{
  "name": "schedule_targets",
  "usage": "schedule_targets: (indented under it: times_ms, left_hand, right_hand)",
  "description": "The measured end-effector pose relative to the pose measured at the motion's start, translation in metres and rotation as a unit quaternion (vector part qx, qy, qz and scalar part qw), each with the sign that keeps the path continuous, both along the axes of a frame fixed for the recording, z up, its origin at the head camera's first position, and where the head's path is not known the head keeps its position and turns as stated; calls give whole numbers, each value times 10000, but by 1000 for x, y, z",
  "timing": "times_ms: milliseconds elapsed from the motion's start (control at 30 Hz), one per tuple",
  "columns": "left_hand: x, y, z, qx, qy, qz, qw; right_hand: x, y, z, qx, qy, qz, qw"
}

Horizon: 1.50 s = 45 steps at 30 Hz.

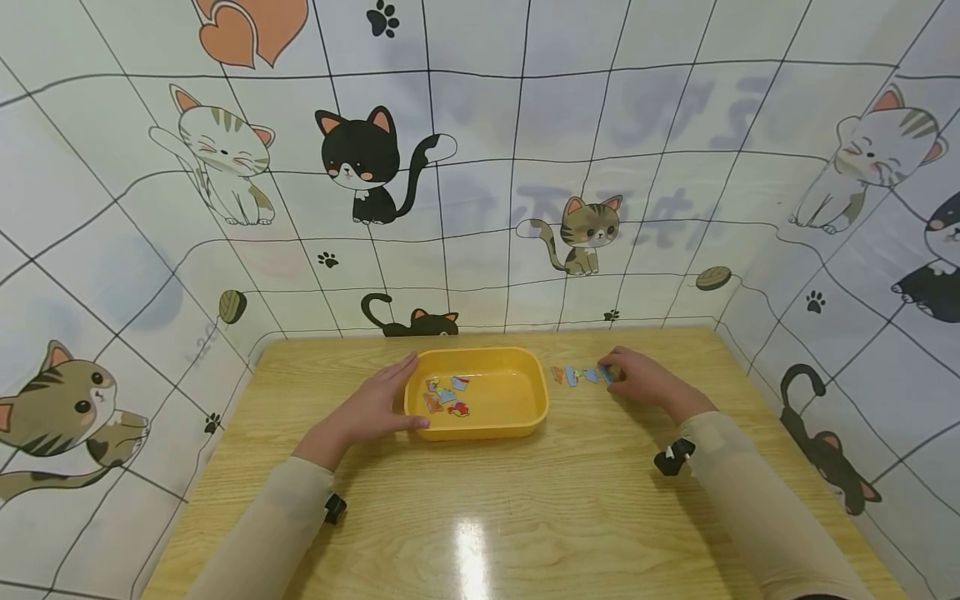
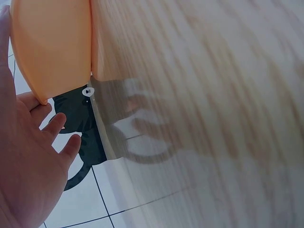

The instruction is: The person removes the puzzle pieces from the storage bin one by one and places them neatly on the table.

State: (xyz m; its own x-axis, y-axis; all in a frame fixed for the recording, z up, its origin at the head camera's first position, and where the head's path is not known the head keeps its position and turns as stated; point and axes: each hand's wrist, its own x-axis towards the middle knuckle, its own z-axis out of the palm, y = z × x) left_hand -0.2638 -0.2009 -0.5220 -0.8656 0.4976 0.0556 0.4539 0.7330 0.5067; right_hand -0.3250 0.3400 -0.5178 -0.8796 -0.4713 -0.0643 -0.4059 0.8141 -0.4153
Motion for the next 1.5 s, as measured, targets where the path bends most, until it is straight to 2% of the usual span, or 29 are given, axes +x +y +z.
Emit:
schedule_targets:
  times_ms: [300,600,1033,1267,1500]
  left_hand:
    - [0,0,-1,-8,-21,8,10000]
    - [-1,-1,-3,-75,-4,18,10000]
    - [-1,0,-2,-3,-17,14,10000]
    - [-1,0,-1,-6,-57,46,10000]
    - [-1,1,-1,26,-41,49,10000]
  right_hand:
    - [5,1,2,-321,16,-295,9990]
    - [12,-7,13,-902,62,-263,9956]
    - [17,-45,33,-1062,643,120,9922]
    - [22,-75,44,-1037,813,511,9900]
    - [18,-104,46,-1008,839,828,9879]
